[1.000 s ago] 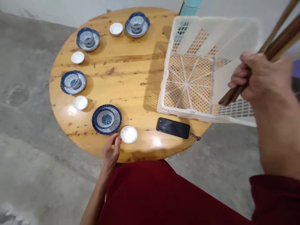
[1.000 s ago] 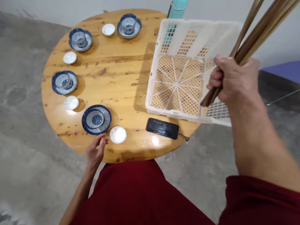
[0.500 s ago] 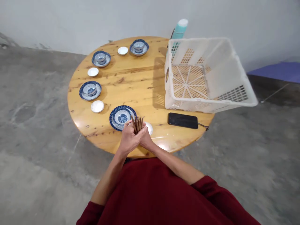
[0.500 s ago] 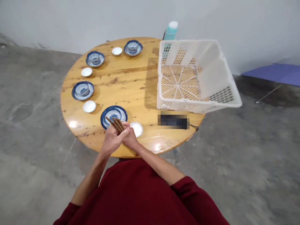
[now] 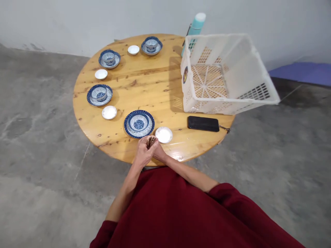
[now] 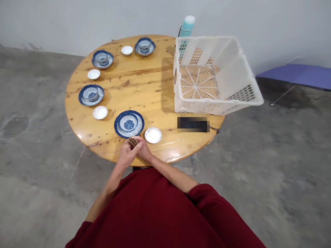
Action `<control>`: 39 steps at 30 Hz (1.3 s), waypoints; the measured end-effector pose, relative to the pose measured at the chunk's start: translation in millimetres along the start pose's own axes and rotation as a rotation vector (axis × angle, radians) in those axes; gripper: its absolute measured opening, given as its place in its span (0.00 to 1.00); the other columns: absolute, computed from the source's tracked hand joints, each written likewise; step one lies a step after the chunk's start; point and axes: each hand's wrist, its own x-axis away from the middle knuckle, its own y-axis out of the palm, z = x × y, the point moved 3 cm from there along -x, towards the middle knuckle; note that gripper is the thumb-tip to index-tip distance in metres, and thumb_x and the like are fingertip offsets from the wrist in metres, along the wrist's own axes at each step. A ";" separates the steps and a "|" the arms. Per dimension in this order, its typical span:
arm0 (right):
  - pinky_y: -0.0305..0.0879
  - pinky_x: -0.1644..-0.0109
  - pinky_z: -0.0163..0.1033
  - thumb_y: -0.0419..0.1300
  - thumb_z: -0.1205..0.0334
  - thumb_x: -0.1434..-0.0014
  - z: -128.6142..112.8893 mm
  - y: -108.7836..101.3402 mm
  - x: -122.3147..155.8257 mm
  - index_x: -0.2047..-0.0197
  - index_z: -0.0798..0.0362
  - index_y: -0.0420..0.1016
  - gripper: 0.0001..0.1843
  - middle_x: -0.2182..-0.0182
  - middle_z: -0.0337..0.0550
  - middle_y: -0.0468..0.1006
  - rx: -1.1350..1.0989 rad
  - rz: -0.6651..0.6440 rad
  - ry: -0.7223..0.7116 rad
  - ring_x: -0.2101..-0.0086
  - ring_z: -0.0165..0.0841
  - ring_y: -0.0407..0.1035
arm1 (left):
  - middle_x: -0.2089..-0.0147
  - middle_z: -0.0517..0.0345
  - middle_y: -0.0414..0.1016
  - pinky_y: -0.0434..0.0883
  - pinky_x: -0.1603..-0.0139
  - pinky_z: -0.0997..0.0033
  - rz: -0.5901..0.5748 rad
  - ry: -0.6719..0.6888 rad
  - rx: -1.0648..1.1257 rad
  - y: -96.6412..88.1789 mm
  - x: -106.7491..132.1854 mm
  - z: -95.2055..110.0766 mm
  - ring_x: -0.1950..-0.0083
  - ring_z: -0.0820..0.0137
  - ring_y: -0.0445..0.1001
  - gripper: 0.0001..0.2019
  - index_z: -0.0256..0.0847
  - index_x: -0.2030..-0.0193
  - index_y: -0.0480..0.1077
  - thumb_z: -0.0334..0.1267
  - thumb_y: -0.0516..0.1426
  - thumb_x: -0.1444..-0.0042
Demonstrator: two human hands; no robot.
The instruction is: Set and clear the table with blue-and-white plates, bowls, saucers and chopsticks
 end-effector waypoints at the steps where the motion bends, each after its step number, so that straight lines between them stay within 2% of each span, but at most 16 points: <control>1: 0.72 0.53 0.42 0.68 0.49 0.49 -1.5 -1.8 -0.5 0.63 0.50 0.72 0.16 0.67 0.43 0.77 0.020 -0.006 -0.019 0.62 0.37 0.71 | 0.63 0.52 0.78 0.73 0.56 0.65 -0.014 -0.003 0.008 -1.0 -0.3 -1.3 0.61 0.64 0.76 0.11 0.39 0.62 0.75 0.46 0.58 0.40; 5: 0.71 0.56 0.43 0.67 0.54 0.51 -21.6 -17.0 2.2 0.63 0.53 0.74 0.15 0.67 0.42 0.76 0.299 -0.147 -0.161 0.65 0.37 0.69 | 0.65 0.52 0.77 0.73 0.57 0.65 -0.068 0.015 0.048 -4.1 -1.2 -3.9 0.62 0.65 0.75 0.16 0.39 0.65 0.74 0.50 0.56 0.37; 7: 0.70 0.54 0.45 0.66 0.58 0.51 -41.2 -30.6 8.0 0.59 0.54 0.75 0.16 0.63 0.44 0.77 0.470 -0.205 -0.232 0.62 0.39 0.70 | 0.64 0.52 0.77 0.73 0.56 0.65 -0.080 0.026 0.087 -5.9 -1.7 -4.7 0.61 0.65 0.75 0.17 0.38 0.64 0.74 0.50 0.55 0.36; 9: 0.69 0.50 0.47 0.64 0.61 0.49 -67.2 -45.2 15.3 0.51 0.53 0.75 0.21 0.56 0.47 0.77 0.571 -0.182 -0.287 0.57 0.40 0.71 | 0.62 0.52 0.77 0.72 0.56 0.66 -0.092 0.022 0.125 -7.7 -2.5 -6.2 0.60 0.66 0.75 0.17 0.38 0.62 0.74 0.51 0.54 0.35; 11: 0.69 0.48 0.47 0.62 0.62 0.44 -96.9 -54.8 21.9 0.45 0.51 0.74 0.22 0.54 0.48 0.77 0.613 -0.101 -0.354 0.55 0.40 0.71 | 0.62 0.52 0.77 0.72 0.56 0.66 -0.111 0.023 0.136 -9.0 -3.7 -7.7 0.60 0.66 0.75 0.17 0.38 0.61 0.73 0.52 0.54 0.35; 14: 0.69 0.47 0.47 0.62 0.60 0.38 -134.4 -53.0 25.8 0.44 0.47 0.75 0.18 0.53 0.48 0.78 0.598 -0.022 -0.470 0.54 0.38 0.72 | 0.64 0.52 0.77 0.72 0.58 0.66 -0.141 0.041 0.101 -9.2 -6.2 -9.3 0.61 0.66 0.74 0.19 0.38 0.62 0.73 0.53 0.54 0.35; 16: 0.70 0.47 0.46 0.62 0.60 0.36 -147.0 -44.8 23.4 0.46 0.47 0.77 0.16 0.53 0.48 0.78 0.575 -0.035 -0.527 0.53 0.38 0.73 | 0.64 0.52 0.77 0.72 0.59 0.66 -0.153 0.055 0.078 -8.5 -7.4 -9.8 0.62 0.66 0.74 0.20 0.39 0.63 0.73 0.55 0.53 0.35; 20: 0.72 0.51 0.45 0.60 0.60 0.35 -146.0 -33.1 16.0 0.52 0.48 0.81 0.10 0.58 0.48 0.82 0.540 -0.076 -0.581 0.57 0.37 0.75 | 0.63 0.52 0.77 0.74 0.57 0.66 -0.151 0.106 0.108 -7.7 -7.3 -8.5 0.61 0.66 0.75 0.21 0.40 0.60 0.74 0.58 0.53 0.36; 26: 0.73 0.55 0.43 0.62 0.61 0.36 -141.6 -34.4 13.7 0.58 0.49 0.82 0.07 0.63 0.46 0.82 0.468 -0.085 -0.551 0.61 0.36 0.76 | 0.65 0.52 0.78 0.76 0.53 0.64 -0.136 0.138 0.163 -7.8 -6.8 -7.0 0.57 0.63 0.77 0.22 0.40 0.59 0.75 0.58 0.53 0.37; 30: 0.72 0.56 0.40 0.61 0.61 0.35 -145.5 -33.5 10.6 0.63 0.51 0.81 0.07 0.65 0.44 0.81 0.403 -0.107 -0.460 0.63 0.34 0.75 | 0.66 0.52 0.78 0.76 0.55 0.65 -0.139 0.101 0.202 -7.2 -8.0 -8.7 0.58 0.64 0.77 0.24 0.39 0.59 0.75 0.60 0.54 0.38; 34: 0.72 0.57 0.40 0.59 0.59 0.35 -145.1 -33.1 9.2 0.65 0.51 0.78 0.10 0.67 0.43 0.79 0.421 -0.062 -0.384 0.65 0.34 0.74 | 0.66 0.52 0.78 0.76 0.56 0.64 -0.107 0.039 0.219 -8.4 -8.3 -9.3 0.59 0.63 0.77 0.23 0.40 0.62 0.76 0.61 0.55 0.39; 39: 0.71 0.58 0.40 0.58 0.58 0.35 -142.8 -32.2 10.0 0.64 0.50 0.76 0.09 0.67 0.44 0.79 0.562 -0.012 -0.458 0.66 0.34 0.73 | 0.64 0.51 0.80 0.76 0.54 0.63 -0.087 0.006 0.235 -9.7 -9.3 -8.8 0.58 0.62 0.78 0.22 0.40 0.64 0.76 0.58 0.56 0.39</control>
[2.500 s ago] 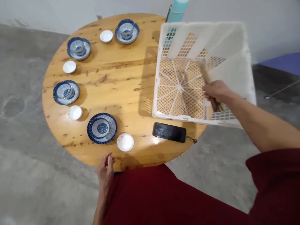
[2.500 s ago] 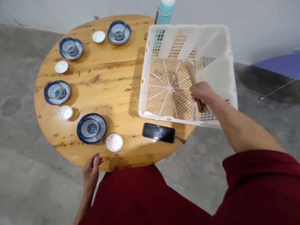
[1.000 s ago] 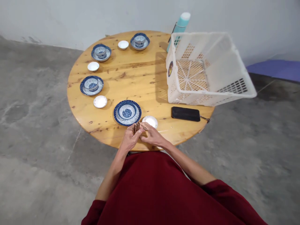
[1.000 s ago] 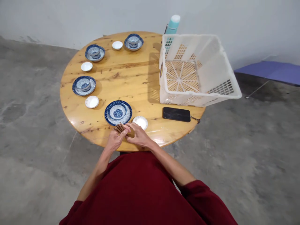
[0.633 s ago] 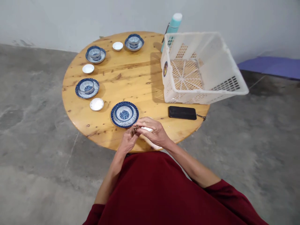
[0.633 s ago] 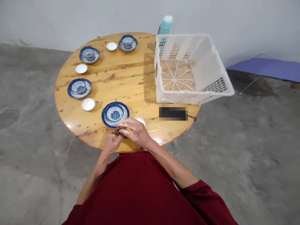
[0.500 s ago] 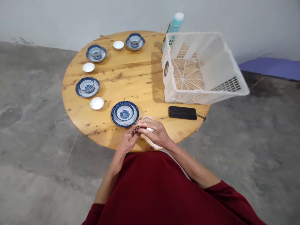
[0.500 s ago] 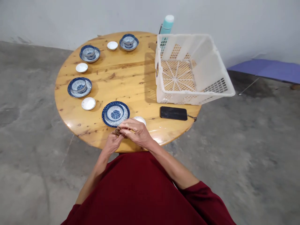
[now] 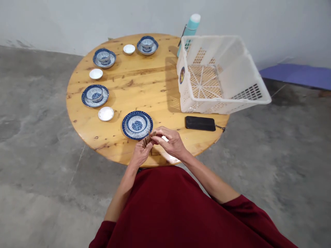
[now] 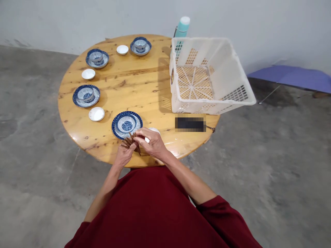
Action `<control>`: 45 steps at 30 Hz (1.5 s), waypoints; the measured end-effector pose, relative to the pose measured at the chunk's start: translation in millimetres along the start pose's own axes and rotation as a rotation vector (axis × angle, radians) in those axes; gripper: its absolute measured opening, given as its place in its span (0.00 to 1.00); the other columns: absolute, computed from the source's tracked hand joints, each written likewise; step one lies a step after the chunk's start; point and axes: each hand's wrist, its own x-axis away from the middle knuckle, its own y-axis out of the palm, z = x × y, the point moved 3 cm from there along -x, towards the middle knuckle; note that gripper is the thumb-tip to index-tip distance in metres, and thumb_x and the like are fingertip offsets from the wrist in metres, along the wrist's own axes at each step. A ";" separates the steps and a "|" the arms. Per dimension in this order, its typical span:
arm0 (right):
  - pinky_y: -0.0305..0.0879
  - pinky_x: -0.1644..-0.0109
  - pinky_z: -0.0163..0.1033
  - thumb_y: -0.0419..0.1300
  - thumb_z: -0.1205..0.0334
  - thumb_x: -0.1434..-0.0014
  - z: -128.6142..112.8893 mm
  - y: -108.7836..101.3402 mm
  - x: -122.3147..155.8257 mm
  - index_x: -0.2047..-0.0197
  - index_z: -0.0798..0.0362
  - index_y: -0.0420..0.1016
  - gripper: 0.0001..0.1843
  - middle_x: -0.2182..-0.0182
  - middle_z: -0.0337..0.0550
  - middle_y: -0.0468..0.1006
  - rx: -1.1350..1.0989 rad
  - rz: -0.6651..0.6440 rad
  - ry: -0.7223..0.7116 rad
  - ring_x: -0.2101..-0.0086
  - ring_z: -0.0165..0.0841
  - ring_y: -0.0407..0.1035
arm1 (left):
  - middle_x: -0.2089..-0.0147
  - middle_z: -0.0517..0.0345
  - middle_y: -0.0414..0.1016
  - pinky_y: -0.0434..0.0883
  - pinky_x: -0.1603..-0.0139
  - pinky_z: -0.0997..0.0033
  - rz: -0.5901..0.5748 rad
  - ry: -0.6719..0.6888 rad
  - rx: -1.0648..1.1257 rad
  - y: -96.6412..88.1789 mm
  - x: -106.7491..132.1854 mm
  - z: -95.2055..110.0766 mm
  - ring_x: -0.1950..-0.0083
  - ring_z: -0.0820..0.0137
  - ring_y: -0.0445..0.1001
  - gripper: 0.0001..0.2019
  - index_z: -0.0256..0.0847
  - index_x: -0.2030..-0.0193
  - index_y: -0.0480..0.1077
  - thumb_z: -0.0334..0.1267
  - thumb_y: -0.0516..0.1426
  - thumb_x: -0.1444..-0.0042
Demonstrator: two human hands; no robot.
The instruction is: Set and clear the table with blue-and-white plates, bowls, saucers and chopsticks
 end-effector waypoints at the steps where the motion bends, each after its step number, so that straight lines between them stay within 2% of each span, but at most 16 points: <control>1: 0.70 0.58 0.40 0.58 0.58 0.34 -0.1 0.8 0.2 0.64 0.50 0.76 0.09 0.68 0.44 0.79 0.022 0.005 -0.017 0.66 0.34 0.73 | 0.63 0.51 0.80 0.76 0.53 0.62 0.003 -0.009 -0.003 0.0 -0.2 -0.6 0.57 0.62 0.78 0.22 0.39 0.63 0.77 0.58 0.57 0.39; 7: 0.70 0.56 0.41 0.57 0.59 0.33 -7.6 -2.5 0.2 0.67 0.49 0.76 0.11 0.68 0.44 0.80 0.129 0.025 -0.027 0.65 0.36 0.74 | 0.61 0.52 0.82 0.77 0.52 0.62 0.046 -0.043 -0.007 -0.2 1.0 -2.7 0.55 0.61 0.79 0.23 0.39 0.58 0.79 0.59 0.58 0.41; 11: 0.70 0.58 0.41 0.59 0.59 0.34 -14.5 -25.4 4.2 0.67 0.50 0.77 0.10 0.69 0.43 0.80 0.175 0.150 -0.005 0.65 0.36 0.75 | 0.50 0.48 0.81 0.73 0.41 0.61 0.076 0.011 0.066 -7.2 4.9 1.4 0.46 0.61 0.78 0.20 0.38 0.51 0.78 0.52 0.57 0.37; 14: 0.69 0.60 0.40 0.59 0.59 0.35 -13.3 -40.7 11.2 0.67 0.49 0.77 0.09 0.68 0.42 0.81 0.212 0.234 0.044 0.66 0.35 0.74 | 0.48 0.47 0.81 0.71 0.38 0.59 0.126 0.032 0.099 -16.0 8.1 0.4 0.46 0.62 0.78 0.19 0.38 0.47 0.76 0.49 0.55 0.34; 20: 0.71 0.58 0.41 0.59 0.59 0.35 -3.0 -38.1 27.5 0.66 0.49 0.77 0.09 0.68 0.43 0.81 0.202 0.259 0.092 0.66 0.36 0.75 | 0.58 0.51 0.82 0.74 0.47 0.64 0.203 0.003 -0.005 -21.0 8.7 -2.7 0.56 0.66 0.80 0.19 0.39 0.50 0.76 0.51 0.55 0.35; 27: 0.71 0.57 0.42 0.59 0.59 0.36 -5.1 -33.1 37.7 0.65 0.49 0.77 0.07 0.67 0.44 0.81 0.211 0.232 0.092 0.65 0.37 0.75 | 0.61 0.53 0.81 0.72 0.49 0.66 0.183 0.030 -0.056 -16.2 8.3 0.0 0.58 0.67 0.78 0.19 0.40 0.52 0.76 0.52 0.54 0.34; 31: 0.71 0.58 0.41 0.60 0.58 0.37 0.6 -39.4 31.6 0.66 0.49 0.78 0.08 0.68 0.42 0.81 0.170 0.264 0.125 0.66 0.35 0.75 | 0.63 0.53 0.79 0.74 0.57 0.69 0.213 0.005 -0.037 -20.9 9.9 5.1 0.62 0.68 0.77 0.19 0.39 0.53 0.76 0.52 0.54 0.35; 34: 0.71 0.62 0.39 0.62 0.56 0.39 24.4 -53.4 18.7 0.67 0.50 0.78 0.08 0.70 0.40 0.80 0.087 0.336 0.262 0.68 0.34 0.74 | 0.65 0.55 0.78 0.73 0.62 0.71 0.208 -0.020 -0.032 -27.6 11.2 10.7 0.65 0.70 0.76 0.18 0.39 0.55 0.75 0.52 0.55 0.35; 38: 0.69 0.68 0.34 0.65 0.58 0.45 83.0 -71.0 -3.7 0.70 0.53 0.76 0.08 0.74 0.39 0.78 -0.153 0.387 0.533 0.72 0.30 0.71 | 0.72 0.59 0.73 0.68 0.71 0.74 0.160 -0.155 -0.063 -30.2 12.3 6.4 0.74 0.74 0.69 0.17 0.39 0.60 0.74 0.52 0.56 0.38; 42: 0.65 0.72 0.29 0.67 0.66 0.49 142.1 -67.9 -17.5 0.76 0.55 0.72 0.09 0.80 0.36 0.73 -0.362 0.361 0.902 0.78 0.25 0.67 | 0.77 0.63 0.67 0.62 0.76 0.75 0.171 -0.296 -0.136 -23.6 12.3 -13.4 0.78 0.75 0.63 0.14 0.39 0.66 0.71 0.49 0.58 0.42; 45: 0.65 0.75 0.29 0.67 0.71 0.50 168.1 -58.0 -22.7 0.78 0.55 0.70 0.10 0.83 0.35 0.71 -0.388 0.325 1.045 0.80 0.24 0.65 | 0.77 0.64 0.67 0.61 0.73 0.74 0.183 -0.343 -0.250 -17.3 12.2 -32.8 0.76 0.74 0.65 0.11 0.40 0.70 0.71 0.46 0.60 0.46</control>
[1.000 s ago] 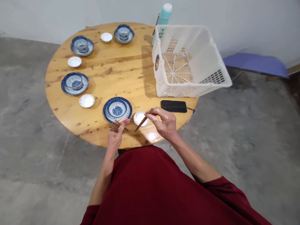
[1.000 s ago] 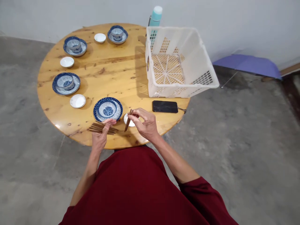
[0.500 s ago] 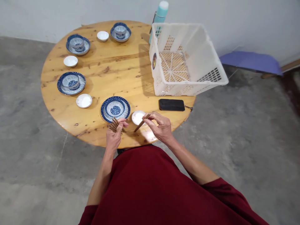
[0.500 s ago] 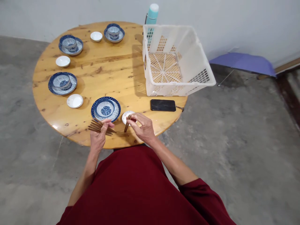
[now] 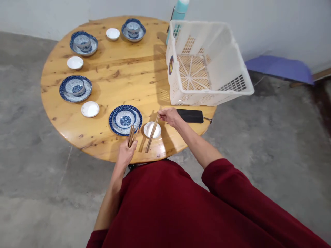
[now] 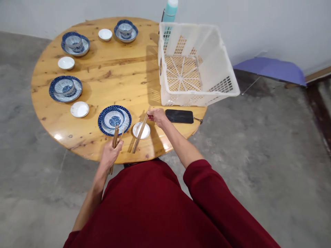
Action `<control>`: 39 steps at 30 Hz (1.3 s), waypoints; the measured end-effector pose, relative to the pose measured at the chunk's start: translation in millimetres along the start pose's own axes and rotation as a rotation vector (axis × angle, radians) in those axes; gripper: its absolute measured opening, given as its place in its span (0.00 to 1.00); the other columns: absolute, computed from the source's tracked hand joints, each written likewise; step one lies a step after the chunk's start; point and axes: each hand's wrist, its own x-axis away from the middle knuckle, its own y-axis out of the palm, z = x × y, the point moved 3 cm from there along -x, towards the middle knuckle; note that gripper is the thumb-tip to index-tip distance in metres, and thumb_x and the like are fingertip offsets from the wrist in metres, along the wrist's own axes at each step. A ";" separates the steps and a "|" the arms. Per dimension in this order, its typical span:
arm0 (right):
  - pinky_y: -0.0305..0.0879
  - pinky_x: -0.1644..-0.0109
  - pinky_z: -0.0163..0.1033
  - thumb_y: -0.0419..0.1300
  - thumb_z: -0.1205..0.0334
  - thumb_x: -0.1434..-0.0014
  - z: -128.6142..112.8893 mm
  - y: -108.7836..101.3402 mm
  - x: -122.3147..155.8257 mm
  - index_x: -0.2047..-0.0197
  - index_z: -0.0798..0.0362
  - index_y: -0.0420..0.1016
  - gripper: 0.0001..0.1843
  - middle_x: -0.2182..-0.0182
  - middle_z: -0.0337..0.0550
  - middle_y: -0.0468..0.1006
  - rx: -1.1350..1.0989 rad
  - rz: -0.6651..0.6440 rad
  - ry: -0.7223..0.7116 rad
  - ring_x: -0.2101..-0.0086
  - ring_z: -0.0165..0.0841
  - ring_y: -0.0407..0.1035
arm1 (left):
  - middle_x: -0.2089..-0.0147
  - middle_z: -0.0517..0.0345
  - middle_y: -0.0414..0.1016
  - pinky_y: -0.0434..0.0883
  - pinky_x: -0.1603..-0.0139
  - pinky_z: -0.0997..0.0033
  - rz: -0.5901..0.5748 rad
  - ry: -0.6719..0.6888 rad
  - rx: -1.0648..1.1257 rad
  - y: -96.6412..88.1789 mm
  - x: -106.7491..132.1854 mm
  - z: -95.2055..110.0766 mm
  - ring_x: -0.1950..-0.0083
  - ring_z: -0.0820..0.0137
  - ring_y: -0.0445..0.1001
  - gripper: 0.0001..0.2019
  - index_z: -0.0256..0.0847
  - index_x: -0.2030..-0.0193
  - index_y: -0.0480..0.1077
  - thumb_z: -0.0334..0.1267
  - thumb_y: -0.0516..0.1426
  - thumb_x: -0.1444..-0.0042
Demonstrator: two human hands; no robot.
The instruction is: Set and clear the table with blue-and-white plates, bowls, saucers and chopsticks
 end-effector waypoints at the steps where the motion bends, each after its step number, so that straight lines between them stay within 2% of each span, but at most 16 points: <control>1: 0.65 0.75 0.29 0.66 0.72 0.50 2.6 2.7 -5.4 0.78 0.55 0.70 0.10 0.83 0.35 0.71 0.009 -0.008 0.012 0.81 0.24 0.65 | 0.77 0.64 0.67 0.61 0.73 0.74 0.003 -0.020 -0.035 3.7 -1.3 -6.2 0.75 0.73 0.65 0.12 0.40 0.70 0.71 0.47 0.61 0.48; 5: 0.63 0.77 0.29 0.66 0.75 0.50 9.1 12.0 -20.6 0.79 0.56 0.71 0.11 0.84 0.37 0.71 0.032 -0.054 0.032 0.81 0.25 0.65 | 0.77 0.62 0.71 0.63 0.71 0.72 -0.027 -0.143 -0.112 17.6 -3.0 -29.0 0.74 0.69 0.70 0.17 0.38 0.64 0.77 0.51 0.63 0.52; 8: 0.64 0.77 0.29 0.67 0.76 0.50 11.1 18.2 -29.4 0.79 0.57 0.72 0.11 0.84 0.37 0.71 0.055 -0.111 0.023 0.81 0.26 0.65 | 0.67 0.52 0.80 0.69 0.61 0.67 -0.104 -0.164 -0.147 28.0 -1.3 -33.8 0.63 0.61 0.78 0.18 0.39 0.60 0.79 0.50 0.62 0.51; 10: 0.64 0.77 0.29 0.67 0.76 0.50 12.6 22.3 -34.1 0.79 0.57 0.72 0.12 0.84 0.37 0.72 0.069 -0.152 0.014 0.81 0.25 0.65 | 0.62 0.49 0.82 0.70 0.56 0.65 -0.155 -0.151 -0.185 34.4 0.1 -31.3 0.57 0.58 0.79 0.17 0.39 0.60 0.80 0.50 0.61 0.48; 15: 0.64 0.78 0.29 0.66 0.76 0.48 18.5 28.2 -39.1 0.80 0.57 0.71 0.13 0.85 0.37 0.71 0.074 -0.195 0.039 0.82 0.25 0.64 | 0.70 0.56 0.79 0.68 0.61 0.69 -0.228 -0.103 -0.232 49.4 -0.2 -25.7 0.63 0.61 0.78 0.14 0.41 0.64 0.80 0.48 0.58 0.44; 21: 0.64 0.78 0.27 0.64 0.77 0.44 20.5 25.0 -36.7 0.79 0.58 0.71 0.14 0.85 0.37 0.72 0.042 -0.153 0.075 0.83 0.23 0.64 | 0.75 0.59 0.73 0.66 0.66 0.71 -0.268 -0.159 -0.170 62.8 -5.2 -35.7 0.69 0.66 0.73 0.16 0.40 0.70 0.77 0.51 0.59 0.47; 24: 0.65 0.77 0.27 0.65 0.76 0.44 20.9 21.1 -35.7 0.78 0.58 0.72 0.13 0.84 0.37 0.73 0.033 -0.130 0.079 0.83 0.23 0.65 | 0.75 0.61 0.71 0.63 0.67 0.73 -0.312 -0.193 -0.146 65.9 -7.0 -37.0 0.70 0.69 0.70 0.17 0.38 0.71 0.76 0.52 0.60 0.49; 28: 0.65 0.77 0.27 0.65 0.75 0.44 22.1 14.9 -35.2 0.77 0.57 0.71 0.13 0.84 0.37 0.74 0.021 -0.102 0.083 0.83 0.23 0.65 | 0.73 0.60 0.72 0.61 0.68 0.73 -0.348 -0.209 -0.114 68.3 -9.4 -36.8 0.70 0.71 0.68 0.14 0.37 0.72 0.75 0.48 0.59 0.50; 39: 0.64 0.77 0.26 0.64 0.73 0.42 18.8 12.1 -33.3 0.76 0.57 0.71 0.11 0.84 0.36 0.73 0.014 -0.090 0.074 0.82 0.23 0.65 | 0.67 0.54 0.79 0.65 0.64 0.72 -0.331 -0.177 -0.040 71.6 -12.9 -41.1 0.64 0.66 0.73 0.16 0.36 0.73 0.77 0.48 0.57 0.48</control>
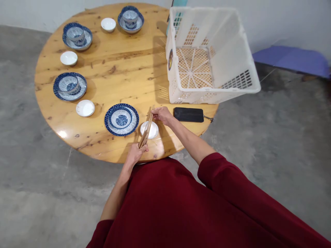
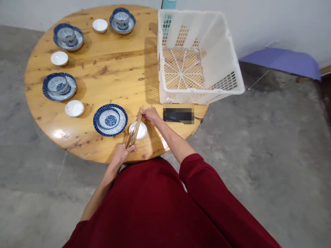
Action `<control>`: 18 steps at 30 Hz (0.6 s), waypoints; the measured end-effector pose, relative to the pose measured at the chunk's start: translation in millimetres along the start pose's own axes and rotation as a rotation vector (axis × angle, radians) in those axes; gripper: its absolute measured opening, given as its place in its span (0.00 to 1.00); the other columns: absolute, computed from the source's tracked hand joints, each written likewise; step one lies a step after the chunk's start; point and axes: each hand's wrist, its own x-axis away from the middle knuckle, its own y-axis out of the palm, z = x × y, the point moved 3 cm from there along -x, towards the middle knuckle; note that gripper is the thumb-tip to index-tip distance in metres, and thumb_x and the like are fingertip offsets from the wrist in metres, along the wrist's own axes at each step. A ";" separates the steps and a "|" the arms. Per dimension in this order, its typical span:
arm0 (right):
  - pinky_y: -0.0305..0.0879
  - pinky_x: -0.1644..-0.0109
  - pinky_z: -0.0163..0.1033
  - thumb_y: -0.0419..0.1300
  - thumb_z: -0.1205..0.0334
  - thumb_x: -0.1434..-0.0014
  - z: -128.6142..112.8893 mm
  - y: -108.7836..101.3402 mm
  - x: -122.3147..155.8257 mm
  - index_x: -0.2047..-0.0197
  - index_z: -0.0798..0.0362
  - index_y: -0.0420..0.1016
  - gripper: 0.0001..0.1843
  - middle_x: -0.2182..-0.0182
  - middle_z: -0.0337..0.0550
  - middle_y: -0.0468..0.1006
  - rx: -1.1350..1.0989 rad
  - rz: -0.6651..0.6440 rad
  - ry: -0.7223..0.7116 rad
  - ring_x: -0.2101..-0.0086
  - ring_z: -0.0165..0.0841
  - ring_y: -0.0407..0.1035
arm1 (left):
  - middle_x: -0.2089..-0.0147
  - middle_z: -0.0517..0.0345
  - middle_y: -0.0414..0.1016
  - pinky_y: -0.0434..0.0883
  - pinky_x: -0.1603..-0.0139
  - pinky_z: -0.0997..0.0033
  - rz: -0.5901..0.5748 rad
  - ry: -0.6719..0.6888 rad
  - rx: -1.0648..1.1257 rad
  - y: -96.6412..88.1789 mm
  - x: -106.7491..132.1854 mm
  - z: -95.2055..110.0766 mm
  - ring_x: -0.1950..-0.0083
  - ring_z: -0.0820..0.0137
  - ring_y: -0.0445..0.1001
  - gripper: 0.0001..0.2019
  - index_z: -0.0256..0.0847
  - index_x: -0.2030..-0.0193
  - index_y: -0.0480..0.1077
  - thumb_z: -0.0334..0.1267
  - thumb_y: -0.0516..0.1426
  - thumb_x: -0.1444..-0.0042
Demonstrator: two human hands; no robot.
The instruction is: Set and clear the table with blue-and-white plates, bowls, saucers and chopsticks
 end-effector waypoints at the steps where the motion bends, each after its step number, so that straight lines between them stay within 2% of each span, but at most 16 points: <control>1: 0.64 0.77 0.26 0.64 0.73 0.42 -0.3 0.7 0.4 0.76 0.57 0.71 0.12 0.84 0.36 0.73 0.002 -0.003 -0.001 0.82 0.23 0.65 | 0.67 0.54 0.79 0.65 0.64 0.71 0.004 -0.002 -0.005 0.1 -0.1 -0.4 0.65 0.66 0.73 0.16 0.36 0.73 0.77 0.48 0.57 0.48; 13: 0.64 0.77 0.27 0.63 0.72 0.39 2.1 2.0 3.3 0.76 0.56 0.72 0.13 0.83 0.37 0.74 0.031 -0.017 0.001 0.81 0.24 0.66 | 0.69 0.54 0.79 0.65 0.64 0.71 0.026 -0.010 -0.039 -0.3 0.2 -4.6 0.66 0.66 0.73 0.17 0.37 0.73 0.78 0.48 0.57 0.46; 18: 0.63 0.77 0.27 0.65 0.70 0.41 2.1 2.1 3.1 0.76 0.56 0.72 0.13 0.82 0.37 0.74 0.037 -0.014 -0.008 0.81 0.24 0.67 | 0.70 0.55 0.78 0.64 0.66 0.71 0.034 -0.016 -0.063 -2.2 1.8 -0.9 0.68 0.67 0.72 0.18 0.37 0.73 0.78 0.50 0.57 0.46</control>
